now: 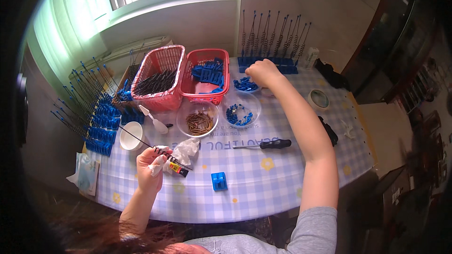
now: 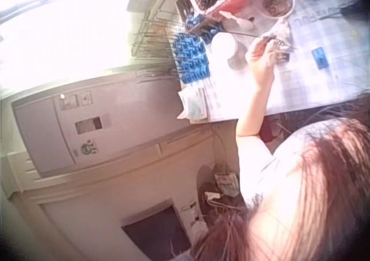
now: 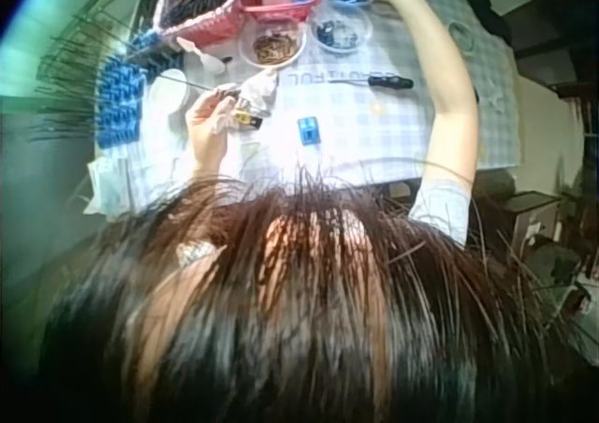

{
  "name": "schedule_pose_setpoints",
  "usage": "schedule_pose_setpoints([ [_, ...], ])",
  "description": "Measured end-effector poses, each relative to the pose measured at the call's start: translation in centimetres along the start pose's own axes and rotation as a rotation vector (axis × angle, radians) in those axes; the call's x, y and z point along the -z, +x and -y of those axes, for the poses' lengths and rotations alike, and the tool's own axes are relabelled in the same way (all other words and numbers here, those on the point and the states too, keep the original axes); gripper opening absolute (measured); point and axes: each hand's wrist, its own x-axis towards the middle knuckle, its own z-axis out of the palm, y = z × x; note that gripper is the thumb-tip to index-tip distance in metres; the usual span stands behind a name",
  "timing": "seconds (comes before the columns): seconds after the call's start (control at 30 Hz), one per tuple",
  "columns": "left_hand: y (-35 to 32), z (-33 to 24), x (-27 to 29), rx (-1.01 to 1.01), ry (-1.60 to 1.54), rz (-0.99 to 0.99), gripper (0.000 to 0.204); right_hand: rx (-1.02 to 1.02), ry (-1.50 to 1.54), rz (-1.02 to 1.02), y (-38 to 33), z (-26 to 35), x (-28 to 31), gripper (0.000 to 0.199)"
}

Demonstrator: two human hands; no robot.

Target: The person assembles a spring rod by applying glue from a tube, attaching plastic tips to the coiled wire, and mounting the assembled rod into a plastic base.

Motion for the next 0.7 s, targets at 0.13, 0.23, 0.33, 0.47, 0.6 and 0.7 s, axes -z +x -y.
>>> schedule_pose_setpoints([
  [0.13,-0.1,-0.1,0.0,0.001,-0.024,-0.018,0.014,-0.083,0.301,-0.180,0.6,1.7,1.1,0.015],
  [0.23,-0.1,-0.3,0.2,0.003,-0.035,-0.025,0.015,-0.090,0.383,-0.320,1.0,3.3,2.5,0.016],
  [0.33,0.0,-0.4,0.3,-0.009,-0.061,-0.030,0.016,-0.113,0.447,-0.366,0.4,4.5,4.0,0.015],
  [0.47,0.3,-0.6,1.0,-0.080,-0.134,-0.054,0.018,-0.059,0.519,-0.365,-1.6,6.8,5.8,0.013],
  [0.6,0.7,-1.0,2.0,-0.116,-0.145,-0.079,0.017,0.131,0.511,-0.367,-4.3,9.8,6.7,0.012],
  [0.7,0.9,-1.1,1.7,-0.092,-0.153,-0.112,0.016,0.181,0.520,-0.344,-6.3,11.6,6.7,0.013],
])
